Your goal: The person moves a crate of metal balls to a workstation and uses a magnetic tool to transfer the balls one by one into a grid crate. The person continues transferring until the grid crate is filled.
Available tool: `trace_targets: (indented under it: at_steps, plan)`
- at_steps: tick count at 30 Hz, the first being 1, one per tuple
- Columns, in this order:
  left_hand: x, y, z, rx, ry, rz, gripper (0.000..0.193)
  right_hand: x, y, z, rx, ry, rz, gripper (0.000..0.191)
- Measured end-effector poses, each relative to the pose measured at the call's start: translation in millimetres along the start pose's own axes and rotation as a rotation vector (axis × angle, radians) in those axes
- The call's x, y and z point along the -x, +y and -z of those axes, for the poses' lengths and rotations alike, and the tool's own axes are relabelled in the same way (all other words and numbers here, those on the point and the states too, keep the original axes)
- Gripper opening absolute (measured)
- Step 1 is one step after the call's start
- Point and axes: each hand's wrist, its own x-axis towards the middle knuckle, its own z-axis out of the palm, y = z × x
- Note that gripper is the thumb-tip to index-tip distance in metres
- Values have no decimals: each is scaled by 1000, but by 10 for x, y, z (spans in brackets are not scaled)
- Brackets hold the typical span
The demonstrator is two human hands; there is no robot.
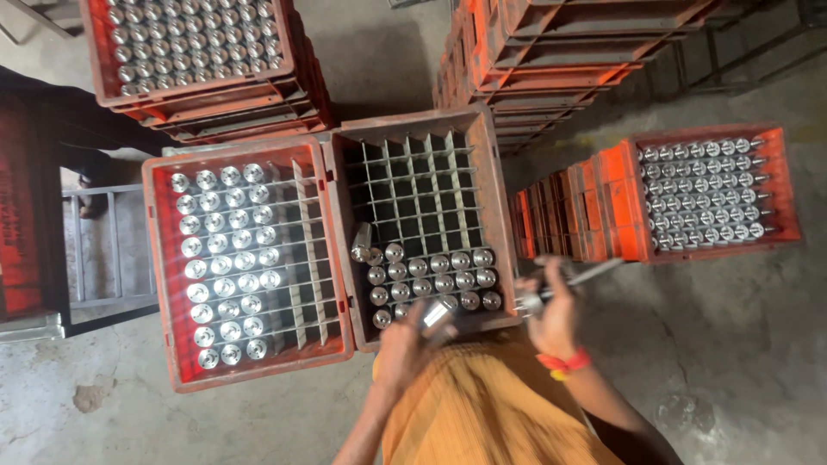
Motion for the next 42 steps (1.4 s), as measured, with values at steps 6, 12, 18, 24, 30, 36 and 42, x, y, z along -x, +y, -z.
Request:
trace_targets:
  at_steps: [6,12,18,24,30,36,42]
  plan:
    - [-1040,-670,415,-178,330,180,64,-146,-152,326,-25,-18,90,15]
    - [-1322,-855,598,-540,339,-6,53,144,221,225,94,39,-86,20]
    - [-995,-969,629,-275,631,-86,32,461,523,158,14,-106,-100,19]
    - [-143,-1525,946,-438,700,238,46,659,641,85,76,-1,-190,17]
    - [-134,-2021,1211,-679,641,267,50,702,850,-90,94,-102,-182,17]
    - [71,-1663,1664,-500,505,94,59,764,945,-235,113,-173,-227,20]
    - [462,-1115,1598,689,624,-137,50,821,964,-390,119,-68,-303,15]
